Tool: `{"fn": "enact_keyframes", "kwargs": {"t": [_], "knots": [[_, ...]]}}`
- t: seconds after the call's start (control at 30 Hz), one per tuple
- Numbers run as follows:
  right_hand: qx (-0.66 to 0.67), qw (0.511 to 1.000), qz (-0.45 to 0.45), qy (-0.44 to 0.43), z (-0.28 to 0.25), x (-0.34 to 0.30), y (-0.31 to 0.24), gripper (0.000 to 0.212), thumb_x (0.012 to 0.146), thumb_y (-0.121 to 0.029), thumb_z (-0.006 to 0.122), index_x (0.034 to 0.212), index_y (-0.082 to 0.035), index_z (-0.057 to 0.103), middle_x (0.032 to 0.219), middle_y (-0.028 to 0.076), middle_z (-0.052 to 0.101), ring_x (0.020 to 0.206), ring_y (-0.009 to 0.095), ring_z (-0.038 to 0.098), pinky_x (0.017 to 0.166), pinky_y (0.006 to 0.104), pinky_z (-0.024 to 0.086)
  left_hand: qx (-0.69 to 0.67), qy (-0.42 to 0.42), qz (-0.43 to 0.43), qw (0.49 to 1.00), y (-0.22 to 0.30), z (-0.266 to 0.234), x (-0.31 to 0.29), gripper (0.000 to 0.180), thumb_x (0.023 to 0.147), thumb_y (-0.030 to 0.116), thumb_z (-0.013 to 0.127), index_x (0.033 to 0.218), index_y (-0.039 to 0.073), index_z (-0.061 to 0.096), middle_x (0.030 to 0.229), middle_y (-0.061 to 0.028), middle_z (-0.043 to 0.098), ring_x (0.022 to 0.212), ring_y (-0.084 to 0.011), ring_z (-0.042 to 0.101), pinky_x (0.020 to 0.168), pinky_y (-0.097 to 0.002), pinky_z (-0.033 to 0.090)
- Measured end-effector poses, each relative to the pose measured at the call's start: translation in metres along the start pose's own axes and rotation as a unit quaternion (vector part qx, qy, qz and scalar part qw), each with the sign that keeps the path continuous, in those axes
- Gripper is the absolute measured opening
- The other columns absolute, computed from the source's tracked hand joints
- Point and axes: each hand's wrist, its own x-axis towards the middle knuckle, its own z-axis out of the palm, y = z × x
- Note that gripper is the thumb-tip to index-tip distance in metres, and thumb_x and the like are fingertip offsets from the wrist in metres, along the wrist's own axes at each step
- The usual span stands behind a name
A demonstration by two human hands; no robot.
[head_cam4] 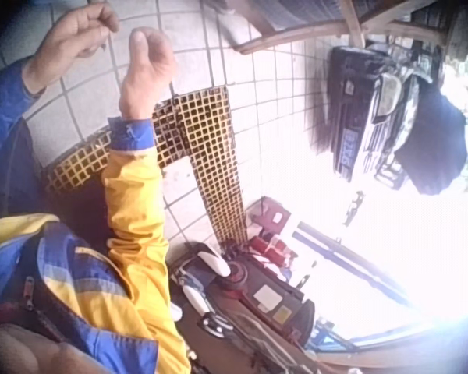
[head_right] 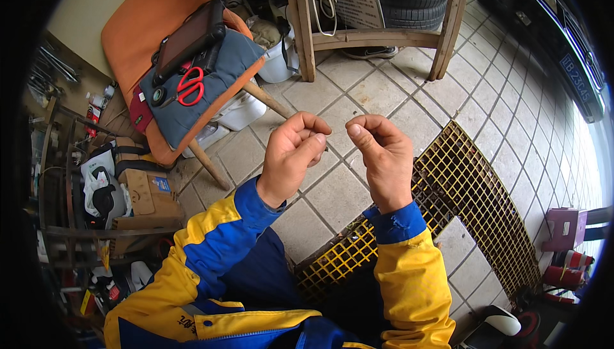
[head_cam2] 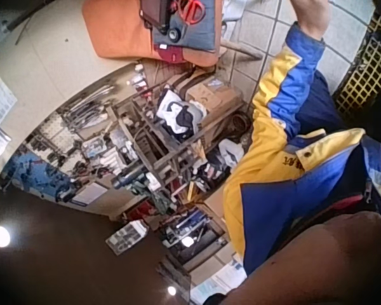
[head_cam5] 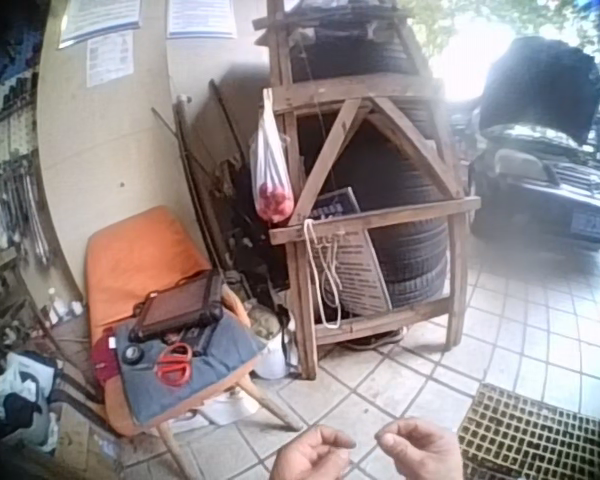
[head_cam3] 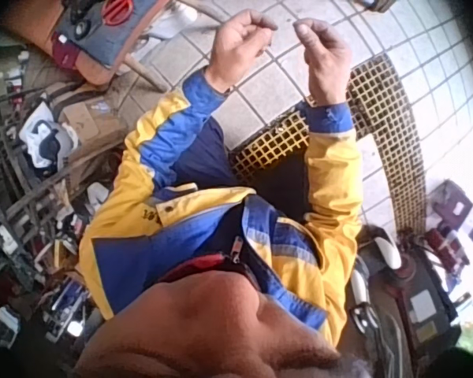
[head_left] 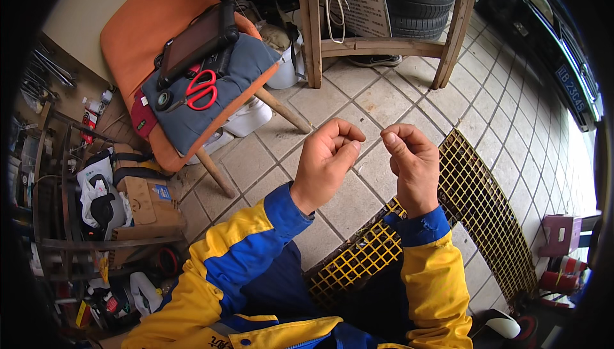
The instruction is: The person sits on the floor and uses red scissors to cut a small piece from a plastic bag. They then manipulate a small metal component with both hands, repeatedly adjusting and inspecting it.
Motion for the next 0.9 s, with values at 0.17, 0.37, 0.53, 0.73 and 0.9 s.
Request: {"fn": "enact_keyframes", "kwargs": {"t": [0.17,0.37,0.53,0.73,0.9], "knots": [[-0.004,0.999,0.034,0.006,-0.0045,0.0006,-0.0039,0.017,0.096,-0.016,0.08,0.105,-0.001,0.077,0.079,-0.007,0.061,0.061,0.0,0.04,0.052,0.0189,0.029,0.113,0.029,0.066,0.991,0.0024,0.0054,-0.004,0.01,0.098,0.002,0.061,0.107,-0.002,0.061,0.072,0.0009,0.061,0.065,-0.0023,0.053,0.058,-0.0222,0.042],[0.025,0.995,0.091,0.011,-0.0073,0.0037,-0.0052,0.018,0.095,-0.017,0.081,0.104,-0.001,0.078,0.072,-0.007,0.059,0.055,0.001,0.037,0.048,0.0204,0.027,0.195,0.006,0.11,0.975,0.0062,0.0072,-0.0077,0.011,0.096,0.002,0.063,0.106,-0.002,0.061,0.07,-0.0021,0.063,0.064,-0.004,0.056,0.059,-0.0239,0.045],[-0.002,0.996,0.088,-0.003,-0.0057,0.0027,-0.0054,0.018,0.095,-0.016,0.081,0.104,-0.001,0.079,0.074,-0.007,0.061,0.056,0.001,0.039,0.049,0.0198,0.028,0.153,-0.014,0.093,0.984,0.0054,0.0058,-0.0066,0.009,0.101,0.005,0.059,0.106,-0.002,0.062,0.067,0.0008,0.058,0.061,-0.0038,0.051,0.056,-0.0236,0.042],[-0.031,0.997,0.072,-0.015,-0.003,0.001,-0.0059,0.018,0.097,-0.016,0.078,0.104,0.0,0.076,0.074,-0.007,0.059,0.052,0.0,0.036,0.046,0.0205,0.024,0.047,-0.032,0.033,0.998,0.0036,0.0012,-0.0015,0.018,0.109,0.013,0.054,0.104,-0.001,0.064,0.067,0.0038,0.053,0.059,-0.0031,0.045,0.052,-0.0223,0.037],[-0.022,0.995,0.094,-0.024,-0.0024,0.0014,-0.0093,0.019,0.096,-0.014,0.079,0.104,0.003,0.078,0.087,0.002,0.073,0.07,0.005,0.057,0.062,0.0207,0.044,-0.01,-0.049,-0.014,0.999,0.0026,-0.0011,0.0001,0.02,0.109,0.018,0.06,0.103,0.0,0.066,0.069,0.0043,0.052,0.057,-0.0026,0.045,0.051,-0.0205,0.035]]}}
